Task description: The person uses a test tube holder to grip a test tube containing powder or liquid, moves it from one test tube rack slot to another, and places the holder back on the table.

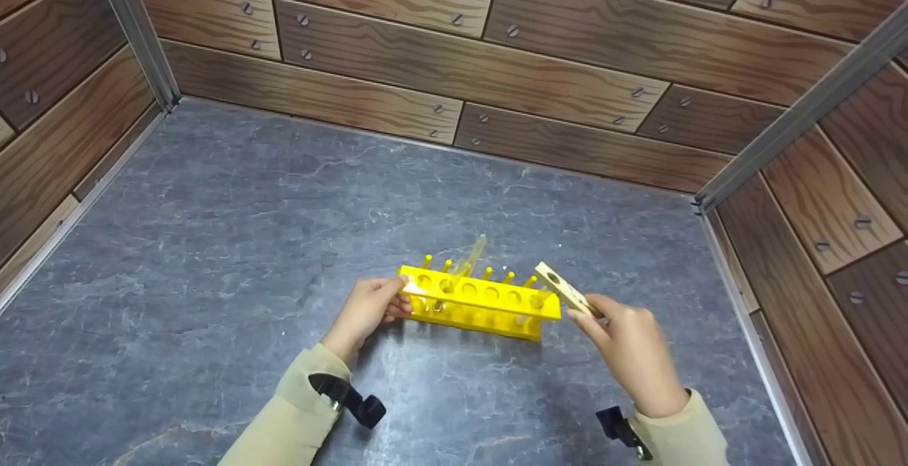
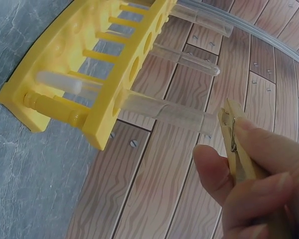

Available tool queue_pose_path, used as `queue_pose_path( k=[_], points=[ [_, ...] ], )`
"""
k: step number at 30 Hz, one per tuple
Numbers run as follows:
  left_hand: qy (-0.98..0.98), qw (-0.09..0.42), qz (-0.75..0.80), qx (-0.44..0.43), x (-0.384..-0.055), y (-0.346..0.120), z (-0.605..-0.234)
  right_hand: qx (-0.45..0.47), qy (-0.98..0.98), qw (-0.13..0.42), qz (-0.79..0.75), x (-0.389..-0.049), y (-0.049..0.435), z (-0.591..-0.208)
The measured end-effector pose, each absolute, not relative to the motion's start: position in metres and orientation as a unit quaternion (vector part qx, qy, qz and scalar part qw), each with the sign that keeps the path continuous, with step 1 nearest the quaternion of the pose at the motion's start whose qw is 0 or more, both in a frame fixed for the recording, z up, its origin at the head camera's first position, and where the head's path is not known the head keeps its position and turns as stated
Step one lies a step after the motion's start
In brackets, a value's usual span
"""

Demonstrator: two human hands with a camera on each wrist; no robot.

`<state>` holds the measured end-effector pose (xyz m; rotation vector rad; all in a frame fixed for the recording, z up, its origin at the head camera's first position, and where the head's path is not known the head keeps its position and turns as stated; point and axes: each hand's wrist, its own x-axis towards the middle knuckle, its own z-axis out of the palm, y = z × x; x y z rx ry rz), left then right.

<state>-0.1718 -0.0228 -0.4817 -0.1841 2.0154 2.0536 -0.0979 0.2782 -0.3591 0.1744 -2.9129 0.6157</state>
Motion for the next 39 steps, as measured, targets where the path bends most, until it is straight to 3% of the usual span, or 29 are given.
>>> queue_pose_path(
  k=[39],
  points=[
    [0.696,0.139,0.702,-0.062,-0.173,-0.023,-0.481,0.071,-0.971,0.074,0.215,-0.105,0.255,-0.36]
  ],
)
